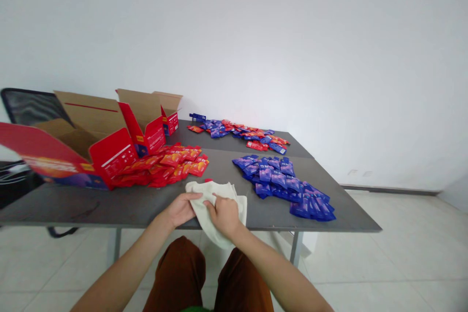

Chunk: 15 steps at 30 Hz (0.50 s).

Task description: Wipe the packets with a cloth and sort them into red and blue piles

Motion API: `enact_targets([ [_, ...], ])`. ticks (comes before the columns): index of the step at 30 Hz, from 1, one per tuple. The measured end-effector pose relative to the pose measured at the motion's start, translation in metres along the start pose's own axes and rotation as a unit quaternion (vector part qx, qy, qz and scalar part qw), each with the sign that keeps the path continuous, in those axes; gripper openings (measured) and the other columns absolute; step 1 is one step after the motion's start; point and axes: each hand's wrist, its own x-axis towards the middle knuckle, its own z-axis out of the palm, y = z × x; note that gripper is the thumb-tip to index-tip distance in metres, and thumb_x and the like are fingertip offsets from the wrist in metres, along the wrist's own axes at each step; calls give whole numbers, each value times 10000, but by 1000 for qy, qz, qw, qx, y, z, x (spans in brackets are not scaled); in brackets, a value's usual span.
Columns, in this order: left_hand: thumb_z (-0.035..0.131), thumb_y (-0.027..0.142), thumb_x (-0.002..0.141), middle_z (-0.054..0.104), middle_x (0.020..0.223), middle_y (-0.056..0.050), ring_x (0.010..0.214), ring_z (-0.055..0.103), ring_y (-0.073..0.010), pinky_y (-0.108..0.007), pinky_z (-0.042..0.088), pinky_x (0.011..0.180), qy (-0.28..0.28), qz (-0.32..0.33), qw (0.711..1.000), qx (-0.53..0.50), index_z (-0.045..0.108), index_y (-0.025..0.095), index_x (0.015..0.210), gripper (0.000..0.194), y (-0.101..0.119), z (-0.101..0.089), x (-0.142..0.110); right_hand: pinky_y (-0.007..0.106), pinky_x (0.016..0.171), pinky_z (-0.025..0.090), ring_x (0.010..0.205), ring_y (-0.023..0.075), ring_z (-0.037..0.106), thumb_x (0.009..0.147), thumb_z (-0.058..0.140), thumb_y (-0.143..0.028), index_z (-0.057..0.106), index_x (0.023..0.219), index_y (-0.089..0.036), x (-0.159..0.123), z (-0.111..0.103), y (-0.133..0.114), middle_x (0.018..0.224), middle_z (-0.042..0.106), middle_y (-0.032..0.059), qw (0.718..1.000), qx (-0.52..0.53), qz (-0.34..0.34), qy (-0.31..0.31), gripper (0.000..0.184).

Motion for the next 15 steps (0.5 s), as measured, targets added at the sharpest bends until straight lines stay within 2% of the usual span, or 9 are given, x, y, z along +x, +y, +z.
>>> enact_targets([
  [3,618,-19,690,704,1018,-143,949,667,-256,-355,499,886,-6,13,997,77,663,93,1097,425,-3,-2,0,336,713,488,724,254,671,925,437,-486,711,831,-161,-22,-12,12,760,716,111,996,65,47,34,435],
  [5,631,-56,635,701,1015,-156,948,667,-253,-337,500,882,-12,10,995,95,689,76,1001,394,-3,-4,0,334,689,503,714,248,663,892,478,-506,702,777,-159,-22,-23,27,730,711,84,972,205,86,78,428],
  [6,628,-70,615,702,1007,-159,940,670,-245,-322,502,875,-6,5,995,97,693,70,963,381,-3,-4,0,333,691,513,734,242,664,876,495,-517,703,817,-154,-19,-28,35,752,715,71,944,297,103,102,422],
  [9,600,-95,590,711,929,-150,880,683,-220,-276,521,801,60,-11,992,108,690,66,898,359,-8,2,6,338,749,532,828,223,671,810,580,-529,681,1002,-146,-6,-42,50,882,728,55,827,517,146,164,440],
  [12,543,-92,603,685,687,-86,642,669,-185,-243,508,574,183,23,976,114,654,95,792,288,-16,18,26,338,805,534,879,210,673,741,673,-473,669,997,-144,11,-45,51,946,728,68,751,598,193,204,416],
  [15,508,-13,671,535,471,26,391,511,-110,-197,378,399,268,90,956,79,546,161,698,180,-12,34,52,334,792,549,867,205,685,726,693,-413,657,982,-153,26,-42,51,965,729,74,692,653,218,216,367],
])
